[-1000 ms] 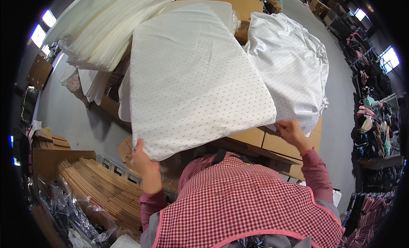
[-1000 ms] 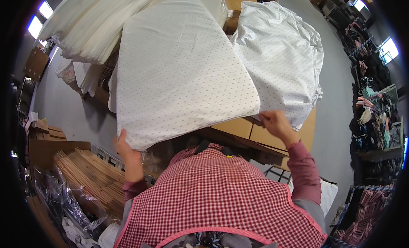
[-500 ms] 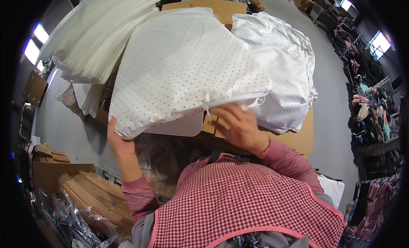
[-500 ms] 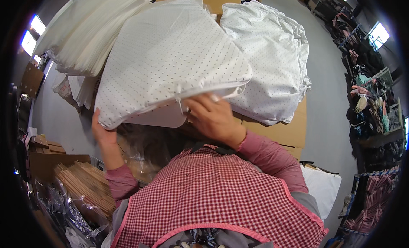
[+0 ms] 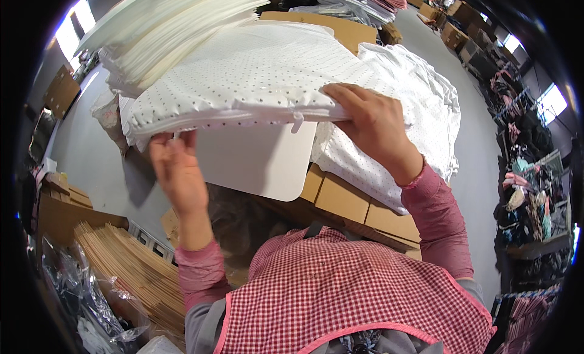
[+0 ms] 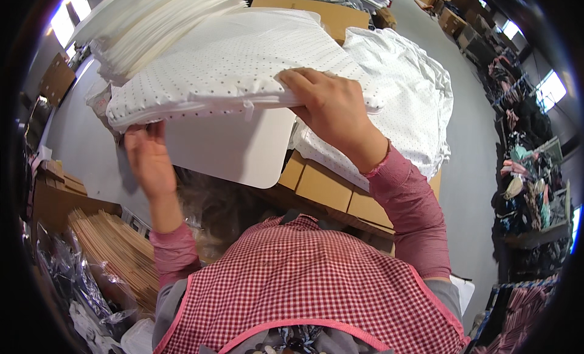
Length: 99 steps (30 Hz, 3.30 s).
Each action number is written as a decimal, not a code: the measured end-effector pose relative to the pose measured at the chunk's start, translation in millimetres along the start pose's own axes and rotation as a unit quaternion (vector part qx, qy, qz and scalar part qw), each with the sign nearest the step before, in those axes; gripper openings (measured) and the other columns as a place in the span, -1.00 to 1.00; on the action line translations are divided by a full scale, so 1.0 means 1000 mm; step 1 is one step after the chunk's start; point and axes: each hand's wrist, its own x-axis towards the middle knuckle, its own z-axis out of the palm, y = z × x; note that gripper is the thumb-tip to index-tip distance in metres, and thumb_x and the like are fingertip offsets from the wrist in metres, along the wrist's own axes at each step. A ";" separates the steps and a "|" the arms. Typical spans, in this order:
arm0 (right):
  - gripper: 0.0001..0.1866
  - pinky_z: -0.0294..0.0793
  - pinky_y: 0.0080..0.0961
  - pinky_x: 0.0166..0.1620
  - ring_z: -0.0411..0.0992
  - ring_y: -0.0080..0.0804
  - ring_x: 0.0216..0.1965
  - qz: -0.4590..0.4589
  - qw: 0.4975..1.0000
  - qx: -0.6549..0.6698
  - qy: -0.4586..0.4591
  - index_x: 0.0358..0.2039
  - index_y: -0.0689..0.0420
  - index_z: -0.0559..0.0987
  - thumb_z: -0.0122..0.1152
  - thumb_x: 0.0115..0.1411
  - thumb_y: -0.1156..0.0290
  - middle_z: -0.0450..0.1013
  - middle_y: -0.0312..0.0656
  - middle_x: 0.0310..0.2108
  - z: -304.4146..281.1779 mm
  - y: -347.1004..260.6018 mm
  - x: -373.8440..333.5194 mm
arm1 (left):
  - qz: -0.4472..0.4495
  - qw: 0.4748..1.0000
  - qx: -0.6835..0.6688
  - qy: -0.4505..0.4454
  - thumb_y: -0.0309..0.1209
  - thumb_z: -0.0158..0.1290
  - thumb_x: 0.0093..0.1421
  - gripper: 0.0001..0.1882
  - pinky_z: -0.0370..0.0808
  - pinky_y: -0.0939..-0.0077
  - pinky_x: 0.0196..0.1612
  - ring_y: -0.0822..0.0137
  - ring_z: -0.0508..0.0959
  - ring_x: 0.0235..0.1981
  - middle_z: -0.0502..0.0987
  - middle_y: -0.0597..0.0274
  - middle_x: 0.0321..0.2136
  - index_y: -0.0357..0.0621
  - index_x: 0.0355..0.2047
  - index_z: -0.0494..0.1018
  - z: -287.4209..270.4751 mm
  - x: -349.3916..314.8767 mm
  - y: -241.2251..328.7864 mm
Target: The person uses a utility knife to cut open plastic packaging on a white cushion. They remove the cushion, place a white dotted cover over it, and then place the covered cushion into a new plastic bag. The person repeats this process for multiple cushions.
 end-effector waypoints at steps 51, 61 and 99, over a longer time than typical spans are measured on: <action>-0.61 0.57 -0.37 -0.32 0.56 -0.21 -0.30 -0.034 0.997 0.013 -0.062 -0.12 0.16 0.51 0.32 -0.03 0.47 0.54 -0.17 -0.21 0.050 -0.084 0.031 | -0.168 0.974 0.065 0.138 -0.44 0.00 0.33 -0.87 0.57 0.50 -0.30 0.32 0.64 -0.29 0.58 0.15 -0.34 -0.28 -0.27 0.42 0.001 -0.027 0.011; -0.68 0.60 -0.41 -0.32 0.58 -0.19 -0.28 -0.061 0.995 -0.015 -0.075 -0.13 0.27 0.48 0.10 0.05 0.55 0.52 -0.03 -0.20 0.072 -0.091 0.017 | -0.175 0.958 0.221 0.047 -0.42 -0.06 0.37 -0.73 0.57 0.62 -0.43 0.36 0.63 -0.41 0.58 0.07 -0.35 -0.32 0.00 0.34 -0.002 -0.004 0.045; -0.57 0.56 -0.43 -0.32 0.59 -0.26 -0.30 -0.002 0.999 0.002 -0.045 -0.13 0.00 0.63 0.43 -0.11 0.38 0.60 -0.24 -0.15 0.006 -0.036 0.031 | 0.086 0.821 0.546 0.143 -0.51 0.17 0.18 -0.93 0.47 0.54 -0.35 0.43 0.52 -0.45 0.55 0.23 -0.45 -0.28 -0.36 0.56 -0.117 -0.002 0.044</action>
